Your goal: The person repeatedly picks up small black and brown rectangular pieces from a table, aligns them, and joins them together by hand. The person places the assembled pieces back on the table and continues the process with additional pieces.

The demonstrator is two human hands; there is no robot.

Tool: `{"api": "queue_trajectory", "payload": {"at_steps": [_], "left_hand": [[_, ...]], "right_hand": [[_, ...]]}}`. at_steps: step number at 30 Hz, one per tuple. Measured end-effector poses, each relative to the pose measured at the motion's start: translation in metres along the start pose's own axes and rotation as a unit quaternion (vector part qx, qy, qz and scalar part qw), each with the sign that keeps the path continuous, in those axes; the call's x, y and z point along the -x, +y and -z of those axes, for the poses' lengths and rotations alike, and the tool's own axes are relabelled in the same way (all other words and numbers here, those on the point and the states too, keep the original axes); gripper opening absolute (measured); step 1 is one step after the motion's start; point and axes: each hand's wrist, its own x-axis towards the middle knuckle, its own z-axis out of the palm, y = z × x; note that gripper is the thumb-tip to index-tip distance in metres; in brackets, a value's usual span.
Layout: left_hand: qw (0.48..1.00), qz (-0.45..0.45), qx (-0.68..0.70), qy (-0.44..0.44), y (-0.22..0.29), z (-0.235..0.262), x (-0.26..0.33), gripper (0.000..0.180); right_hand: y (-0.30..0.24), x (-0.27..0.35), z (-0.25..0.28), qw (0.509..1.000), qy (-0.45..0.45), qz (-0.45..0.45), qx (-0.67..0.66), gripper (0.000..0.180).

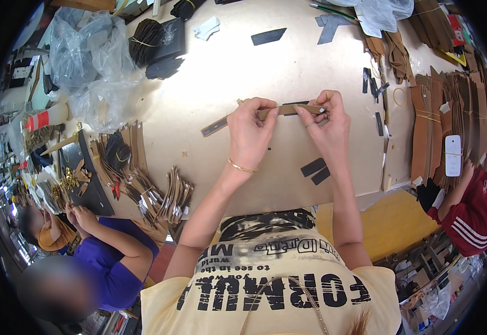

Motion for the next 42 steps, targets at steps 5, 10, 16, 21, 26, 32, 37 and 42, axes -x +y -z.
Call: {"api": "queue_trajectory", "payload": {"at_steps": [5, 10, 16, 21, 26, 32, 37, 42], "left_hand": [[1.000, -0.029, -0.011, 0.003, -0.001, -0.001, 0.002, 0.009], [0.986, -0.126, -0.111, 0.001, -0.002, -0.006, 0.008, 0.014], [0.927, -0.233, -0.290, -0.040, -0.002, -0.010, 0.017, 0.032], [0.904, -0.262, -0.332, -0.067, -0.001, -0.007, 0.022, 0.043], [0.900, -0.257, -0.345, -0.070, 0.002, -0.007, 0.022, 0.042], [0.901, -0.250, -0.348, -0.073, 0.004, -0.006, 0.022, 0.041], [0.899, -0.249, -0.352, -0.076, 0.004, -0.006, 0.022, 0.041], [0.901, -0.242, -0.350, -0.082, 0.005, -0.006, 0.021, 0.040]], "right_hand": [[0.002, 0.000, 0.000, 1.000, 0.000, -0.007, 0.000, 0.031], [-0.002, -0.001, -0.001, 1.000, 0.000, -0.021, -0.008, 0.033], [-0.007, 0.000, 0.009, 0.997, 0.017, 0.030, 0.069, 0.036], [0.001, -0.003, 0.024, 1.000, 0.022, 0.010, -0.012, 0.040], [0.007, -0.006, 0.023, 1.000, 0.015, -0.016, -0.022, 0.043], [0.009, -0.005, 0.023, 0.999, 0.013, -0.032, -0.023, 0.043], [0.010, -0.004, 0.018, 1.000, 0.027, -0.011, 0.001, 0.041], [0.014, 0.001, 0.018, 0.998, 0.037, 0.042, 0.039, 0.027]]}}
